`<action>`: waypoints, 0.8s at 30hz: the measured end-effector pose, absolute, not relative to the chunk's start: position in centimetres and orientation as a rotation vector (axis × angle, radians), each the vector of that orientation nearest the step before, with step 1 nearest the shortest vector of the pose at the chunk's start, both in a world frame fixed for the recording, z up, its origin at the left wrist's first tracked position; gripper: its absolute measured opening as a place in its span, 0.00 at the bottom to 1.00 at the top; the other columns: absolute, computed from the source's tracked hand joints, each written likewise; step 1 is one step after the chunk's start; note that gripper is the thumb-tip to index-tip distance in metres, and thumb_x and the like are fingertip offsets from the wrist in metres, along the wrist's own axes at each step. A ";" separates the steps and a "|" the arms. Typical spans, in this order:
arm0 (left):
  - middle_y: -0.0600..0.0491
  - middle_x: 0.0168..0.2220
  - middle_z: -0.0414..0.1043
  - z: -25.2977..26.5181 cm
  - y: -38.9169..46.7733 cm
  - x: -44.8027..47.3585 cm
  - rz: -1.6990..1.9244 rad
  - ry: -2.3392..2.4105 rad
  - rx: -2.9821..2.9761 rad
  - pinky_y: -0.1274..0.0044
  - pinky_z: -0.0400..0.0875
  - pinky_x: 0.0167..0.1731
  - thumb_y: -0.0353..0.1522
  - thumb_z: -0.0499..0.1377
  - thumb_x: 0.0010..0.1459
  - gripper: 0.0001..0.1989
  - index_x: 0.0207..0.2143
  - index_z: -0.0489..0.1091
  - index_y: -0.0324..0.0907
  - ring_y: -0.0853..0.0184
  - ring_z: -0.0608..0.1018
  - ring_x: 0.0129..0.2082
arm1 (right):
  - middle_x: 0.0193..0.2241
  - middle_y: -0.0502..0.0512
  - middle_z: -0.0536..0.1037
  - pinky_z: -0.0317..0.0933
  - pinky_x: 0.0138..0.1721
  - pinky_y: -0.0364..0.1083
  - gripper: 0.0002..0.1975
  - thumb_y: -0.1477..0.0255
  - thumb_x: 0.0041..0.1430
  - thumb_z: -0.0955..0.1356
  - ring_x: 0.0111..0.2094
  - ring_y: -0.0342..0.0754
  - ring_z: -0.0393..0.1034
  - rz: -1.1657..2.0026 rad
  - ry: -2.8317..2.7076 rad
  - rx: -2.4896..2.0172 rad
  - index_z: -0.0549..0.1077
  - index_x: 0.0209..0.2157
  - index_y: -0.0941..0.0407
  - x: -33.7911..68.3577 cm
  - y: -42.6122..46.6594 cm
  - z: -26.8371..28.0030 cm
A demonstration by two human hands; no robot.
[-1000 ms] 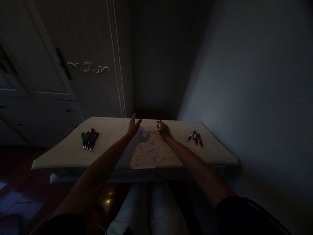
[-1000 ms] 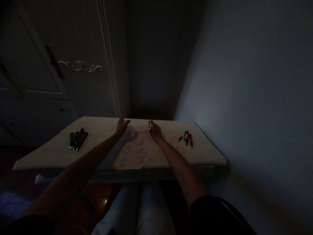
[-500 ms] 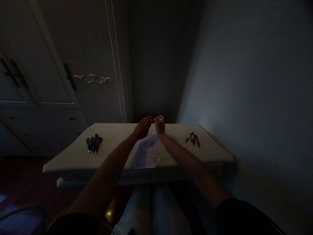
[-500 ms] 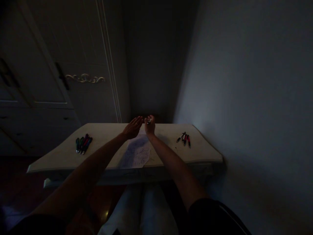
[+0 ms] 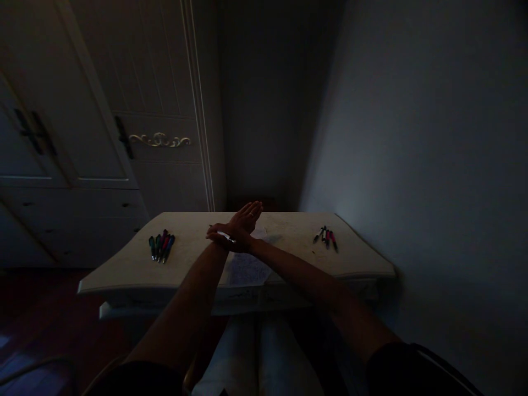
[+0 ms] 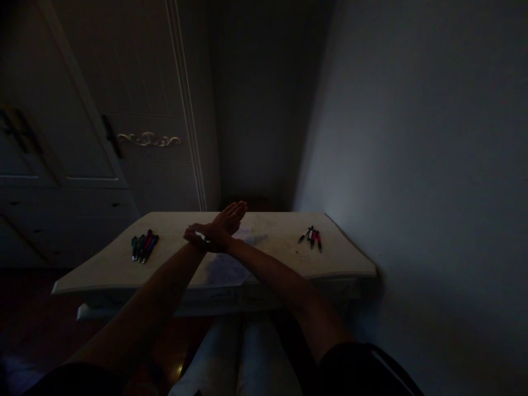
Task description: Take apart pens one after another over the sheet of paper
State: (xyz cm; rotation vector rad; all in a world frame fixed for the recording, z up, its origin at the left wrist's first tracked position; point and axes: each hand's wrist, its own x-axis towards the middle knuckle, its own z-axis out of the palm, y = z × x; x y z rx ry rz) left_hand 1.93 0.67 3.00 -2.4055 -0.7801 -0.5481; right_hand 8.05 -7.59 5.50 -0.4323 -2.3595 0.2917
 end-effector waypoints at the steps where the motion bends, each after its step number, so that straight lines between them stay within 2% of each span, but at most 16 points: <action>1: 0.40 0.68 0.52 3.2 0.5 1.6 -0.537 -0.775 -2.398 0.62 0.47 0.67 0.24 0.46 0.60 0.31 0.66 0.52 0.31 0.58 0.52 0.69 | 0.44 0.59 0.79 0.64 0.53 0.48 0.14 0.65 0.69 0.62 0.47 0.48 0.74 0.388 -2.352 -0.356 0.73 0.46 0.60 7.6 -8.2 5.6; 5: 0.39 0.68 0.50 3.9 0.2 0.2 -0.556 -0.747 -2.369 0.60 0.47 0.67 0.24 0.47 0.59 0.31 0.66 0.51 0.30 0.56 0.49 0.70 | 0.41 0.57 0.80 0.66 0.49 0.44 0.14 0.65 0.69 0.61 0.43 0.44 0.75 0.657 -2.275 -0.169 0.71 0.47 0.59 5.9 -11.0 6.2; 11: 0.38 0.68 0.51 3.7 0.3 -1.8 -0.547 -0.773 -2.366 0.59 0.48 0.67 0.24 0.48 0.58 0.32 0.67 0.51 0.30 0.56 0.50 0.69 | 0.40 0.61 0.80 0.68 0.48 0.46 0.19 0.63 0.71 0.57 0.41 0.46 0.76 0.754 -2.197 -0.006 0.72 0.43 0.62 4.2 -15.1 6.6; 13: 0.38 0.68 0.52 3.6 0.3 -2.2 -0.539 -0.787 -2.364 0.59 0.48 0.67 0.24 0.48 0.58 0.33 0.67 0.51 0.31 0.56 0.51 0.69 | 0.41 0.62 0.80 0.68 0.49 0.46 0.18 0.64 0.71 0.58 0.43 0.47 0.76 0.717 -2.199 -0.004 0.72 0.43 0.62 4.0 -16.4 6.6; 15: 0.38 0.67 0.52 3.6 0.3 -2.6 -0.540 -0.792 -2.352 0.59 0.48 0.67 0.25 0.48 0.59 0.32 0.66 0.52 0.30 0.56 0.52 0.69 | 0.41 0.60 0.80 0.66 0.52 0.45 0.16 0.63 0.67 0.64 0.45 0.48 0.75 0.635 -2.237 -0.022 0.73 0.45 0.61 3.8 -17.7 6.5; 17: 0.37 0.67 0.52 3.6 0.3 -3.0 -0.547 -0.793 -2.334 0.60 0.47 0.67 0.25 0.48 0.59 0.31 0.65 0.53 0.29 0.55 0.52 0.69 | 0.40 0.59 0.80 0.65 0.54 0.45 0.18 0.61 0.62 0.68 0.46 0.48 0.75 0.524 -2.267 -0.031 0.74 0.45 0.61 3.2 -18.8 6.3; 21: 0.37 0.67 0.52 3.6 0.4 -3.6 -0.562 -0.804 -2.324 0.59 0.47 0.67 0.23 0.49 0.56 0.34 0.66 0.52 0.29 0.56 0.52 0.69 | 0.40 0.58 0.80 0.65 0.54 0.48 0.24 0.53 0.58 0.69 0.45 0.48 0.74 0.292 -2.403 0.005 0.76 0.45 0.59 1.7 -21.2 5.6; 24: 0.38 0.68 0.51 3.4 0.6 -4.1 -0.568 -0.834 -2.330 0.58 0.47 0.67 0.23 0.50 0.54 0.37 0.68 0.49 0.31 0.55 0.52 0.69 | 0.45 0.55 0.79 0.62 0.57 0.47 0.23 0.51 0.59 0.68 0.51 0.47 0.72 0.105 -2.424 0.139 0.77 0.43 0.55 1.4 -23.5 5.1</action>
